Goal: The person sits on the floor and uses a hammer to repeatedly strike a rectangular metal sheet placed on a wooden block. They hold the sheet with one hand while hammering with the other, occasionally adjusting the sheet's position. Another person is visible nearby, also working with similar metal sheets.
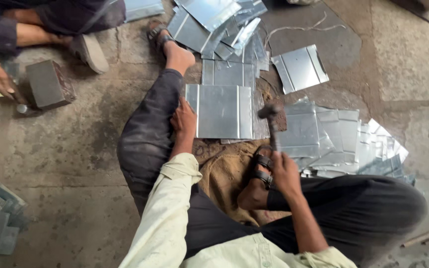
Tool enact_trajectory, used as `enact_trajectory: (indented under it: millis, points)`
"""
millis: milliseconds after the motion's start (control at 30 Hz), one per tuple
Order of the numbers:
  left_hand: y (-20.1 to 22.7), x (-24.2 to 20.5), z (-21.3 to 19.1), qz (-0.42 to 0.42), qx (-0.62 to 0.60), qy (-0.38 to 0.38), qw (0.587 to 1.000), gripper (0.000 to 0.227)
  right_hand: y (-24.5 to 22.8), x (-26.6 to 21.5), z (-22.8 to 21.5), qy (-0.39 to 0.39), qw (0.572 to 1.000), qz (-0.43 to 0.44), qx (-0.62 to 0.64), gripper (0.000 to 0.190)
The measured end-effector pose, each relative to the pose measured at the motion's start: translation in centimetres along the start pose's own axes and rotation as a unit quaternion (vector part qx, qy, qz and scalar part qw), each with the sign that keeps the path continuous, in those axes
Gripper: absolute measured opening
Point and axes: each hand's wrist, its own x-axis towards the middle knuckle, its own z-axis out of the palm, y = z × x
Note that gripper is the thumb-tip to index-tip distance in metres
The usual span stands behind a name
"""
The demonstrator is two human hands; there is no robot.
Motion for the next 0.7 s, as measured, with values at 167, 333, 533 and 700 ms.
enact_trajectory:
  millis: [167, 333, 533, 700]
  points:
    - [0.4, -0.2, -0.7, 0.028, -0.006, 0.032, 0.999, 0.032, -8.7, -2.9, -7.9, 0.047, 0.934, -0.067, 0.347, 0.033]
    - [0.7, -0.1, -1.7, 0.016, -0.021, 0.002, 1.0, 0.031, -8.8, -3.2, -8.1, 0.157, 0.817, -0.397, 0.387, 0.042]
    - [0.7, -0.3, -2.1, 0.013, -0.031, -0.006, 0.999, 0.03, 1.4, -0.8, 2.3, 0.036, 0.992, -0.123, 0.015, 0.037]
    - [0.7, -0.4, -1.4, 0.004, -0.045, 0.009, 0.999, 0.031, -2.8, -1.5, -1.4, -0.008, 0.997, 0.026, 0.076, 0.04]
